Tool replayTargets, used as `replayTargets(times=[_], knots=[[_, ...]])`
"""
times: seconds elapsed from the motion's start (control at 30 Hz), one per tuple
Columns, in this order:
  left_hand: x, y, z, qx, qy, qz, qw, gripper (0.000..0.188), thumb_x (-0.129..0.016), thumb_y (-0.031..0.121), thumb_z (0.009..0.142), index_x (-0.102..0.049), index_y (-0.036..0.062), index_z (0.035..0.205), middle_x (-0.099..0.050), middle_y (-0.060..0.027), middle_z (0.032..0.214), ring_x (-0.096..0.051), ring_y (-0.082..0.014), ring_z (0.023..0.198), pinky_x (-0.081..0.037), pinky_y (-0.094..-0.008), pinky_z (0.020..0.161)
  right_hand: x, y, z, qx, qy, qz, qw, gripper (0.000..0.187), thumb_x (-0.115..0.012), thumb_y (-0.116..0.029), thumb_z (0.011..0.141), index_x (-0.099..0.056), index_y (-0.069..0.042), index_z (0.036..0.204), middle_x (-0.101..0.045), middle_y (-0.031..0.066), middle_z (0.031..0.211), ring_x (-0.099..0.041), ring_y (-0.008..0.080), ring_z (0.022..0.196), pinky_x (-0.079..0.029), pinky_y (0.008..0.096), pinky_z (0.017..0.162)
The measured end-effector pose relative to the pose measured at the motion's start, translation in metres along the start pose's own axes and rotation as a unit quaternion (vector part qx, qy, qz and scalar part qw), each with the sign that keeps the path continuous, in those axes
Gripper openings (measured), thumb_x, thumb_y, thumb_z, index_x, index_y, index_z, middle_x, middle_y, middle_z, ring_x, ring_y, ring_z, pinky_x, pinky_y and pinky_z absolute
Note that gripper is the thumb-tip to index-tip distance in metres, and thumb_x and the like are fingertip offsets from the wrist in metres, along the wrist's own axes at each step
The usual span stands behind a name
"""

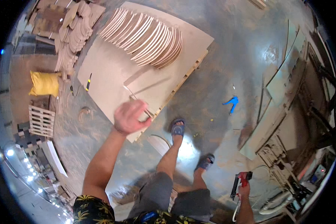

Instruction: The person operates a computer terminal with a mouse and then uses a pneumatic nail gun to secure a white curved guide to a large wooden board on a workbench.

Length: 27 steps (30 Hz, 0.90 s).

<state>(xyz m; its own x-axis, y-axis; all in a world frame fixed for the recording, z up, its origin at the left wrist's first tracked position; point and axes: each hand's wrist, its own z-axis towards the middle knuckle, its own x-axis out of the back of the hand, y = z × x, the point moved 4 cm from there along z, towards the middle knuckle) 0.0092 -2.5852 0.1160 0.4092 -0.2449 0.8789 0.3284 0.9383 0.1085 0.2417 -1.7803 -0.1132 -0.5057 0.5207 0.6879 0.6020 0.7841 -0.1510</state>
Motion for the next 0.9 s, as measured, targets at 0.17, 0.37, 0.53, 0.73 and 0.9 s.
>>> replayTargets(times=[0.17,0.37,0.53,0.73,0.9], knots=[[0.128,-0.066,0.009,0.269,0.243,-0.051,0.931,0.048,-0.077,0.009,0.086,-0.059,-0.0034,0.128,-0.069,-0.0167,0.114,-0.070,-0.0268,0.097,-0.057,-0.0371,0.087,0.113,0.031,-0.133,0.086,0.088,-0.188,0.974,0.030,-0.065,-0.006,0.073,-0.063,-0.007,0.103,-0.065,0.0063,0.085,-0.064,0.0224,0.078,-0.052,0.0398,0.069],[0.236,-0.090,-0.024,0.398,0.476,-0.102,0.778,0.050,-0.071,0.006,0.093,-0.051,-0.0043,0.138,-0.068,-0.0177,0.118,-0.070,-0.0246,0.102,-0.055,-0.0344,0.090,0.122,0.052,-0.178,-0.289,-0.020,0.674,0.679,0.023,-0.053,-0.023,0.100,-0.062,-0.007,0.115,-0.068,0.0125,0.106,-0.063,0.0282,0.085,-0.053,0.0417,0.082],[0.324,-0.043,-0.079,0.421,0.530,-0.041,0.735,0.050,-0.071,0.009,0.095,-0.051,-0.0021,0.139,-0.068,-0.0181,0.119,-0.070,-0.0230,0.100,-0.056,-0.0315,0.084,0.148,-0.063,-0.129,-0.011,0.055,0.094,0.994,0.024,-0.054,-0.025,0.100,-0.062,-0.007,0.114,-0.068,0.0123,0.105,-0.063,0.0278,0.084,-0.053,0.0412,0.081],[0.421,0.062,-0.170,0.426,0.599,0.063,0.675,0.047,-0.067,-0.001,0.095,-0.051,-0.0018,0.139,-0.068,-0.0173,0.121,-0.068,-0.0196,0.101,-0.056,-0.0279,0.080,0.162,-0.137,-0.088,0.121,0.058,0.079,0.988,0.026,-0.054,-0.026,0.099,-0.062,-0.007,0.113,-0.068,0.0120,0.104,-0.063,0.0273,0.084,-0.052,0.0406,0.081],[0.468,0.156,-0.235,0.449,0.589,0.190,0.645,0.044,-0.065,0.002,0.098,-0.051,-0.0053,0.139,-0.068,-0.0206,0.120,-0.069,-0.0218,0.104,-0.058,-0.0311,0.085,0.164,-0.156,-0.070,0.181,0.053,0.069,0.980,0.027,-0.055,-0.028,0.098,-0.063,-0.007,0.113,-0.067,0.0117,0.104,-0.063,0.0269,0.084,-0.052,0.0401,0.080]])
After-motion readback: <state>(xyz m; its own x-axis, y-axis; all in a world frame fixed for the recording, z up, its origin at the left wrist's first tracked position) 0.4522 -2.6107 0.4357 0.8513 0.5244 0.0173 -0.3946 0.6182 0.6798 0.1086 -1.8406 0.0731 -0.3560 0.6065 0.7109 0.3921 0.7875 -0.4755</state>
